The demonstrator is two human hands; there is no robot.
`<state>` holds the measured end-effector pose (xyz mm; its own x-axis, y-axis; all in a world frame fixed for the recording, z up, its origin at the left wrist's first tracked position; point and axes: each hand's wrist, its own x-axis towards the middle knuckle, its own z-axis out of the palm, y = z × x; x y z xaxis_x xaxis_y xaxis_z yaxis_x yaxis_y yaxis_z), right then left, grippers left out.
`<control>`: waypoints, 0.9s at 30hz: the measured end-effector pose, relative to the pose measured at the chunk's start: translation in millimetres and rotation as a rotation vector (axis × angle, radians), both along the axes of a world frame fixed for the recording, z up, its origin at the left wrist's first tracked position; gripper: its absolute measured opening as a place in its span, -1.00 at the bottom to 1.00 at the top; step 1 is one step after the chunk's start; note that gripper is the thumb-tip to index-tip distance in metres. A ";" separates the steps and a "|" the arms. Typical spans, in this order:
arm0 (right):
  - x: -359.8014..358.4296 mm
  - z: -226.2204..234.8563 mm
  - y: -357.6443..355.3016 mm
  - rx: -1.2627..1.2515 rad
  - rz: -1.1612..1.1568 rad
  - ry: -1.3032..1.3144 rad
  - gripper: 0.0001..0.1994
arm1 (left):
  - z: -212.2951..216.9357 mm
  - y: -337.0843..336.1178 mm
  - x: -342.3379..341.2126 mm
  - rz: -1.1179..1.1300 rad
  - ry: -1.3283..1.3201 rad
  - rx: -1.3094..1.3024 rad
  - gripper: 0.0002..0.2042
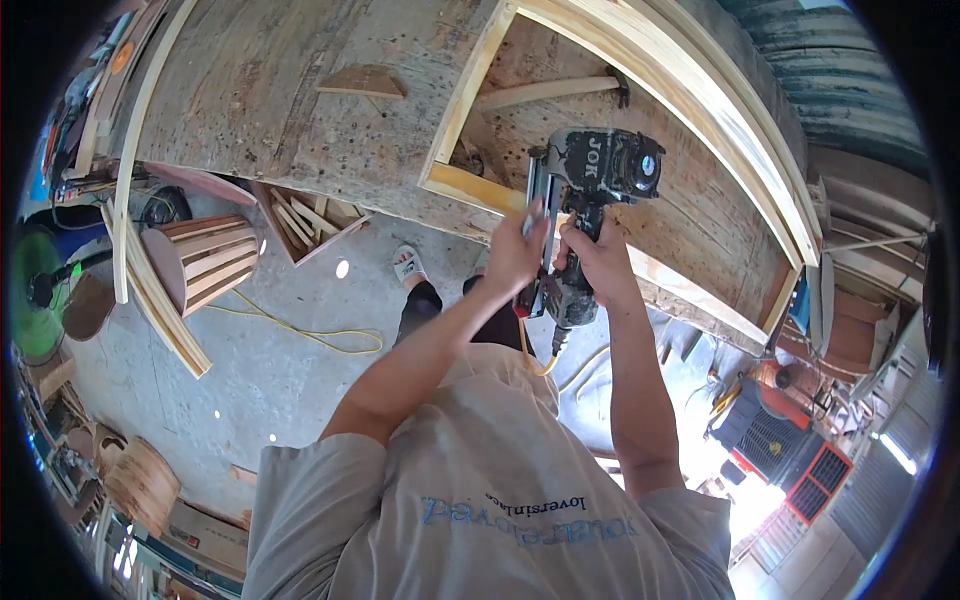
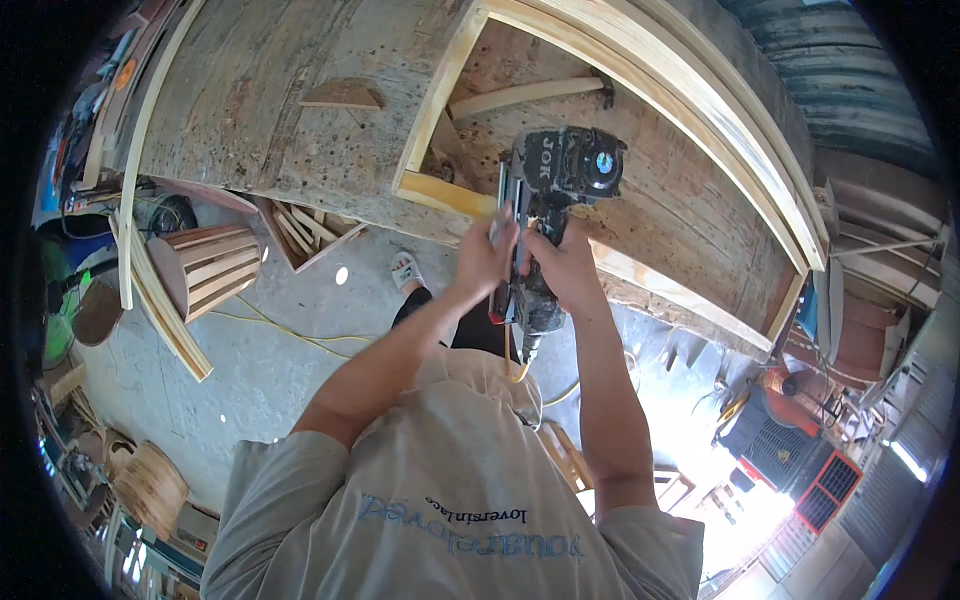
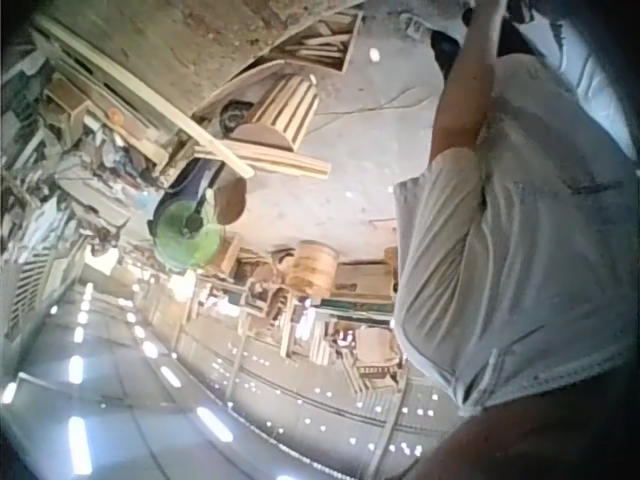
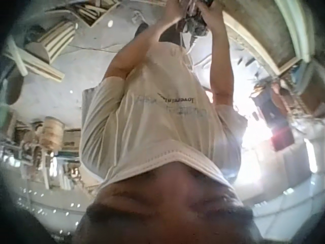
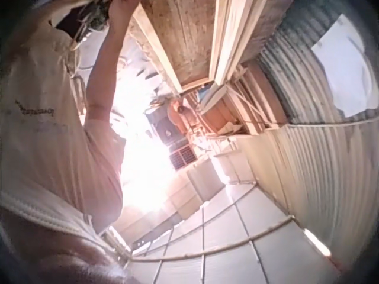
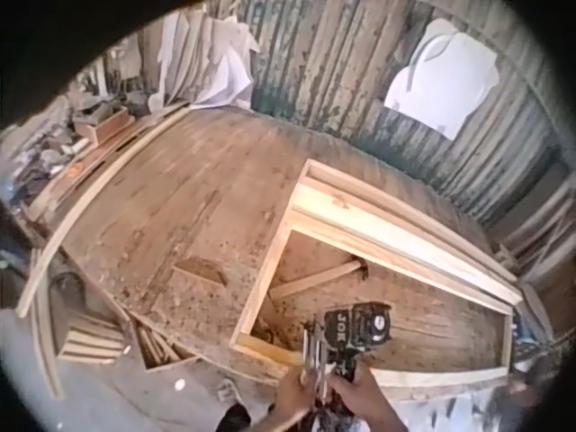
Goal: Picking up wood components, assembling a rectangular wooden frame using a nail gun and hammer, and measuring wood strips.
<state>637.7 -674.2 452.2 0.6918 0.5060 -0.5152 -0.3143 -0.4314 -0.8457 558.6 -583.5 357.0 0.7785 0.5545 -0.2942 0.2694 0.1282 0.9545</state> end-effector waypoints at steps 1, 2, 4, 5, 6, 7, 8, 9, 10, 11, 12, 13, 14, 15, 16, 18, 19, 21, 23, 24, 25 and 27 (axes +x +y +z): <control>0.3 2.7 1.6 0.001 0.008 0.004 -0.92 | 6.2 11.9 9.3 -0.003 0.031 -0.103 -0.76; 1.6 2.5 4.6 0.002 0.020 0.009 -0.92 | -10.0 13.4 11.9 0.073 -0.011 -0.046 -0.77; 3.3 -0.3 1.4 0.005 -0.014 0.041 -0.92 | -29.6 11.8 10.3 0.188 -0.067 -0.020 -0.79; 4.6 -2.2 -0.9 0.009 -0.034 0.058 -0.93 | -26.9 13.4 9.4 0.232 -0.084 -0.050 -0.80; 6.9 -3.0 -1.5 0.016 -0.043 0.067 -0.92 | -22.3 9.4 4.0 0.247 -0.072 -0.176 -0.81; 8.5 -0.5 -0.1 0.023 -0.046 0.082 -0.92 | -11.1 7.7 -2.5 0.268 -0.056 -0.300 -0.82; 10.3 -0.1 0.2 0.030 -0.050 0.096 -0.92 | -8.5 4.4 -6.8 0.236 -0.063 -0.142 -0.83; 12.6 -2.2 -1.3 0.036 -0.048 0.112 -0.91 | -6.0 1.1 -9.8 0.199 -0.070 0.015 -0.84; 16.0 -2.9 -2.9 0.042 -0.051 0.122 -0.90 | -2.9 -0.6 -10.3 0.157 -0.083 0.170 -0.84; 18.2 -3.3 -4.7 0.048 -0.054 0.132 -0.89 | -0.3 -1.6 -10.0 0.110 -0.040 0.171 -0.84; 19.5 -3.1 -6.1 0.049 -0.067 0.151 -0.89 | 2.0 -2.4 -9.4 0.062 0.002 0.171 -0.83; 21.3 -3.3 -6.7 0.051 -0.072 0.171 -0.89 | 2.4 -3.2 -8.6 0.022 0.045 0.173 -0.82; 23.0 -3.6 -7.3 0.053 -0.078 0.192 -0.88 | 2.3 -3.1 -7.4 0.014 0.047 0.163 -0.82; 24.0 -4.0 -7.6 0.062 -0.090 0.202 -0.89 | 2.0 -2.4 -6.2 0.006 0.049 0.152 -0.82; 25.0 -4.1 -7.4 0.072 -0.104 0.209 -0.90 | 2.0 -1.7 -3.9 -0.004 0.048 0.142 -0.81; 28.4 -5.3 -9.1 0.072 -0.095 0.213 -0.89 | 2.9 -1.7 -0.4 -0.024 0.045 0.186 -0.80; 31.1 -5.6 -11.0 0.065 -0.077 0.208 -0.88 | 6.5 0.5 2.2 -0.038 0.044 0.209 -0.80; 34.9 -5.5 -13.5 0.062 -0.070 0.211 -0.87 | 14.4 0.1 12.2 -0.078 0.077 0.265 -0.78; 34.3 -6.2 -13.4 0.079 -0.086 0.236 -0.86 | 17.0 -5.3 20.2 -0.064 0.116 0.322 -0.75; 33.7 -8.0 -13.6 0.104 -0.098 0.273 -0.85 | 17.1 -10.3 25.2 -0.033 0.133 0.347 -0.73; 33.3 -9.7 -13.5 0.128 -0.110 0.309 -0.85 | 14.4 -13.5 28.5 -0.003 0.147 0.371 -0.71; 34.7 -8.9 -11.9 0.146 -0.125 0.337 -0.85 | 0.5 -13.8 28.0 0.010 0.067 0.535 -0.57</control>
